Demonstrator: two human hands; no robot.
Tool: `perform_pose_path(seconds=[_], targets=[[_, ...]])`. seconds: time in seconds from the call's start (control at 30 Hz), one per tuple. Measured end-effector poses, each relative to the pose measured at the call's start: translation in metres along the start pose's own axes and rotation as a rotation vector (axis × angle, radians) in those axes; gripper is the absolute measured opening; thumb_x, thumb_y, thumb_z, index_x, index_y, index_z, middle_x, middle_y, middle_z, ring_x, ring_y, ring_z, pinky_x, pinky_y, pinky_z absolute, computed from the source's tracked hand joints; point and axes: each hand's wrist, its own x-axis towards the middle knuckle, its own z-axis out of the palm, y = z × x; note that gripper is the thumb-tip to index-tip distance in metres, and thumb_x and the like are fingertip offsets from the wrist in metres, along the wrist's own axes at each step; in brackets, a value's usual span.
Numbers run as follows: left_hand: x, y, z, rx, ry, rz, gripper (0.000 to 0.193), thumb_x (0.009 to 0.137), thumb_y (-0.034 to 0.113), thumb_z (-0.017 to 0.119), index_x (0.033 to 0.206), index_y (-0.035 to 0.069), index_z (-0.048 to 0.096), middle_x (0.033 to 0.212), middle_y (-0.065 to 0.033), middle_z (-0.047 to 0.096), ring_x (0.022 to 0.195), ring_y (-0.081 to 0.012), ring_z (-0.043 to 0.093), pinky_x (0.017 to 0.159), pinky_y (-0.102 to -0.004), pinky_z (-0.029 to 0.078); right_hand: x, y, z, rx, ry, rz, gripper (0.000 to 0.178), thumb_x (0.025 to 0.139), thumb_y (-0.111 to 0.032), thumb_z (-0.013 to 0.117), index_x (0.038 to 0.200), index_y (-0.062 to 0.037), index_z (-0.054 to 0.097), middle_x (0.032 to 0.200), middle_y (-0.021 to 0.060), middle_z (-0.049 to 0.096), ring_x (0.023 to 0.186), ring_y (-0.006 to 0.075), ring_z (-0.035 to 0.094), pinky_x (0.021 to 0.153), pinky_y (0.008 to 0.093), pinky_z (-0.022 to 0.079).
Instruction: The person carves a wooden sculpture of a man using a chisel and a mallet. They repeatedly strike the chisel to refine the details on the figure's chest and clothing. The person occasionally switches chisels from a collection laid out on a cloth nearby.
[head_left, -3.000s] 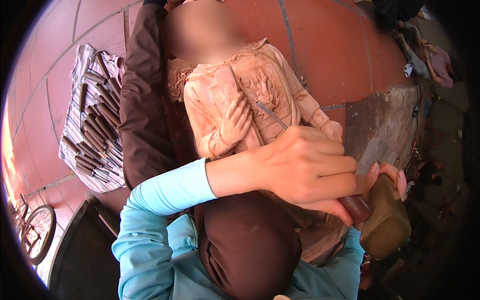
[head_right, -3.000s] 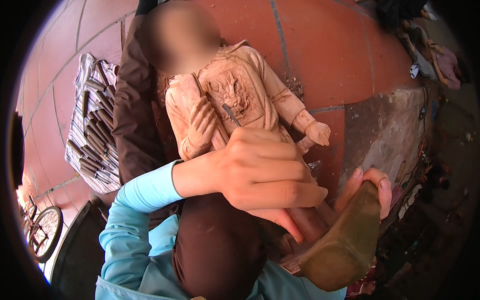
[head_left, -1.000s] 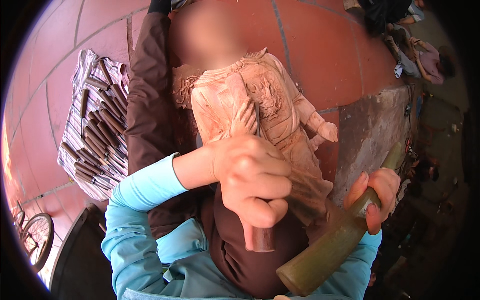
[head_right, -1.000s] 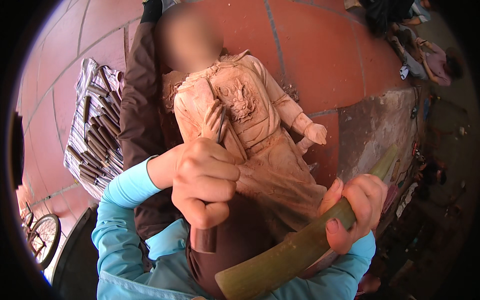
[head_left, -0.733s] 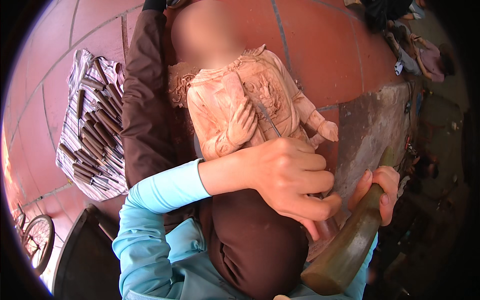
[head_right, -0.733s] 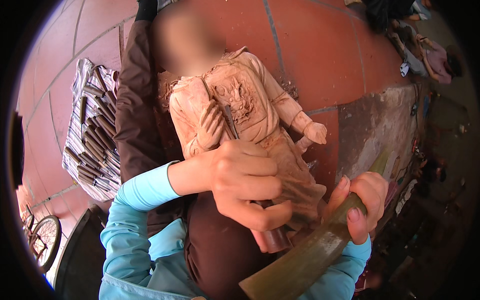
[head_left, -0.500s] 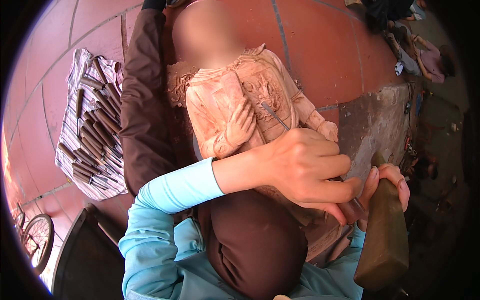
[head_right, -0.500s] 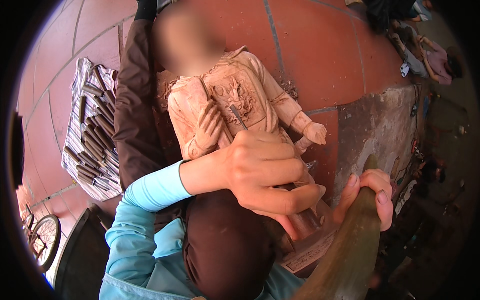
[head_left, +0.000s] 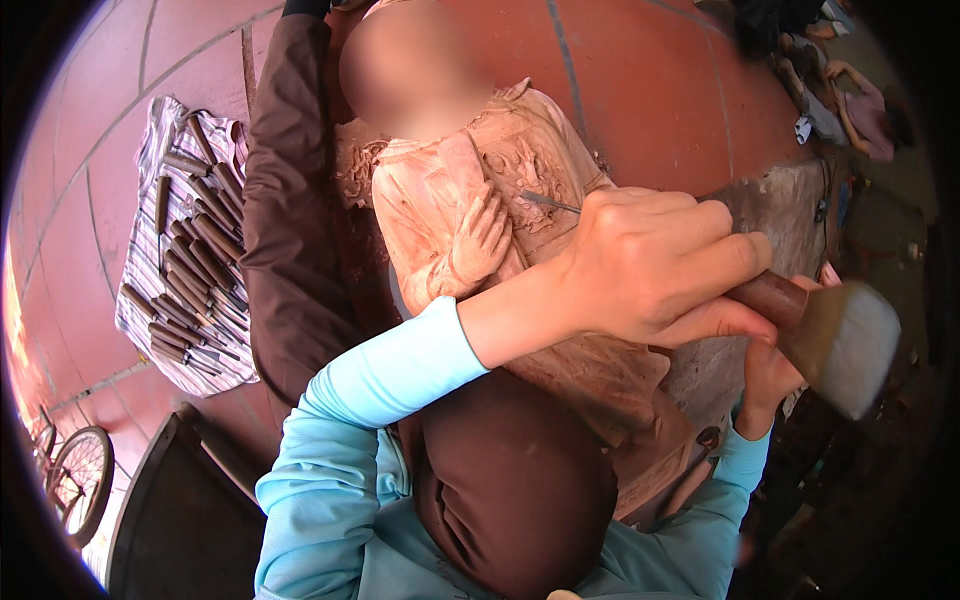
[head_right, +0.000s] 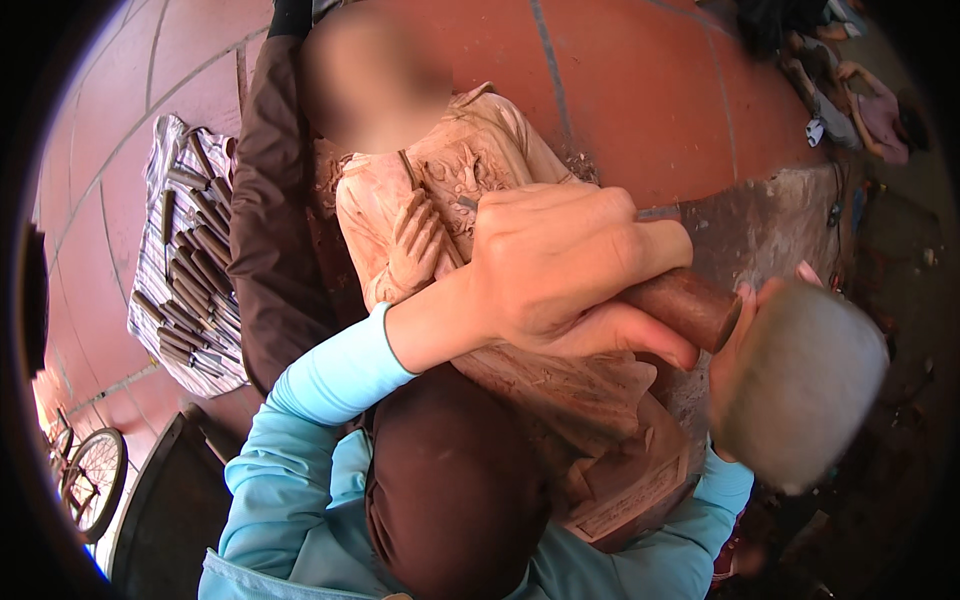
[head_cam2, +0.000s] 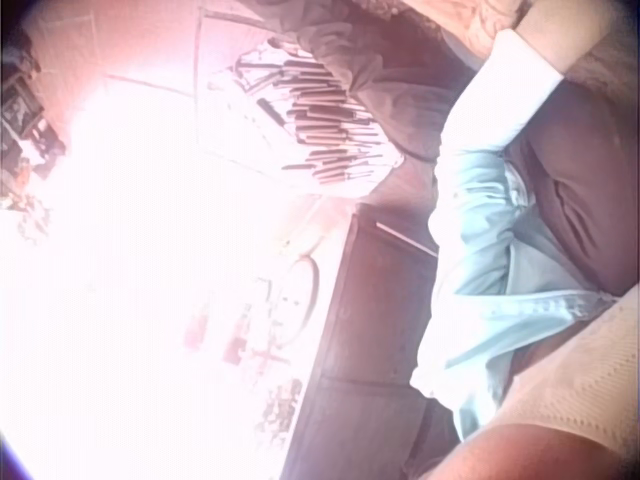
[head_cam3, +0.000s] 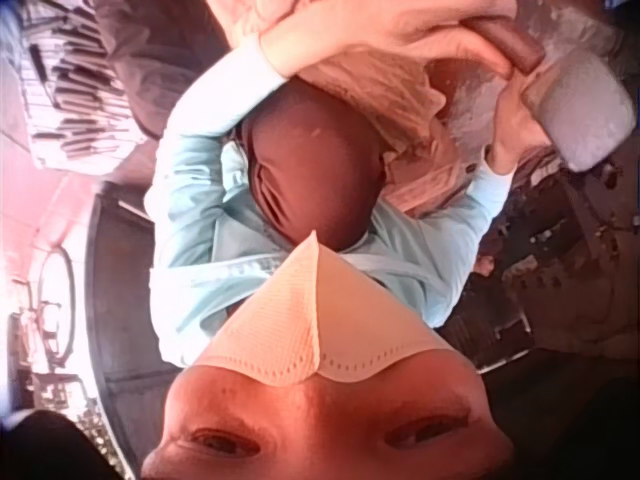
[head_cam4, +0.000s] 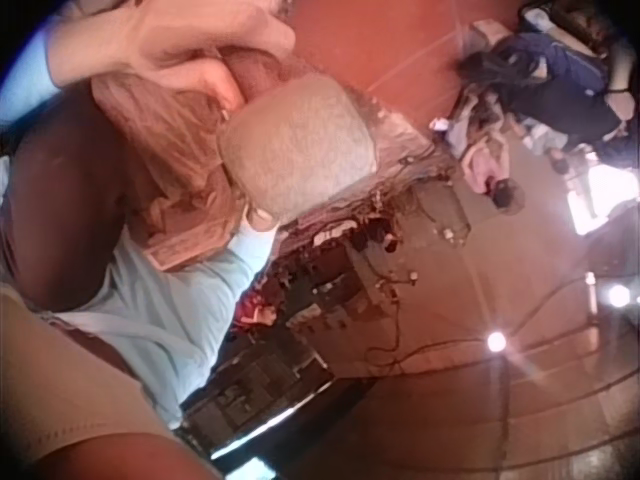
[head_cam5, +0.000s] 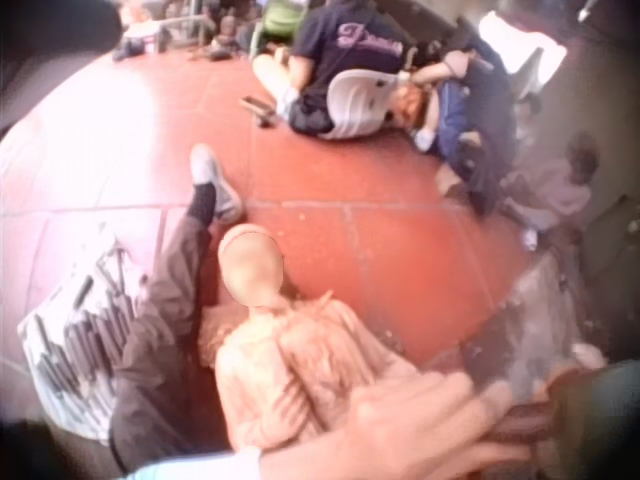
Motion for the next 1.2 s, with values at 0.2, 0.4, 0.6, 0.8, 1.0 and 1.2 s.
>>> perform_pose_path(seconds=[0.2,0.4,0.6,0.8,1.0,1.2], targets=[[0.009,-0.009,0.015,0.099,0.110,-0.054,0.043,0.071,0.044,0.075,0.090,0.007,0.065,0.059,-0.0026,0.048,0.047,-0.0179,0.049,0.043,-0.0288,0.037,0.025,-0.003,0.011,0.319,0.125,0.089,0.031,0.083,0.005,0.066,0.112,0.0015,0.055,0.092,0.0085,0.059,0.093,0.0162,0.055,0.089,0.0294,0.042],[0.019,-0.025,0.031,0.226,0.215,-0.190,0.028,0.080,0.033,0.073,0.091,0.009,0.063,0.065,-0.0030,0.059,0.054,-0.0195,0.058,0.045,-0.0291,0.041,0.047,0.000,0.014,0.712,-0.014,0.423,0.027,0.082,0.000,0.069,0.106,0.0027,0.055,0.083,0.0035,0.060,0.074,0.0111,0.054,0.070,0.0249,0.045],[0.024,-0.036,0.038,0.338,0.222,-0.256,0.026,0.084,0.034,0.069,0.093,0.010,0.064,0.067,-0.0025,0.060,0.056,-0.0192,0.059,0.047,-0.0295,0.042,0.065,0.021,0.033,0.563,-0.108,0.352,0.035,0.080,0.004,0.064,0.113,-0.0003,0.054,0.087,0.0015,0.059,0.079,0.0100,0.054,0.073,0.0247,0.045],[0.027,-0.043,0.038,0.325,0.230,-0.365,0.024,0.083,0.030,0.067,0.090,0.008,0.059,0.071,-0.0079,0.058,0.064,-0.0279,0.060,0.053,-0.0383,0.046,0.080,0.017,0.042,0.597,-0.156,0.328,0.043,0.079,0.005,0.063,0.121,0.0003,0.053,0.093,0.0030,0.061,0.083,0.0109,0.054,0.079,0.0253,0.045],[0.030,-0.042,0.034,0.385,0.145,-0.312,0.023,0.084,0.029,0.067,0.093,0.009,0.061,0.072,-0.0060,0.057,0.063,-0.0252,0.060,0.051,-0.0358,0.045,0.079,0.023,0.044,0.576,-0.156,0.355,0.040,0.079,0.003,0.065,0.118,0.0000,0.055,0.093,0.0030,0.061,0.084,0.0109,0.055,0.078,0.0251,0.046],[0.021,-0.033,0.040,0.375,0.077,-0.219,0.025,0.084,0.030,0.068,0.100,0.011,0.064,0.072,-0.0027,0.057,0.057,-0.0220,0.060,0.047,-0.0317,0.044,0.067,0.027,0.040,0.651,-0.112,0.498,0.028,0.080,-0.001,0.069,0.105,0.0000,0.057,0.090,0.0035,0.060,0.080,0.0090,0.054,0.072,0.0238,0.046]])
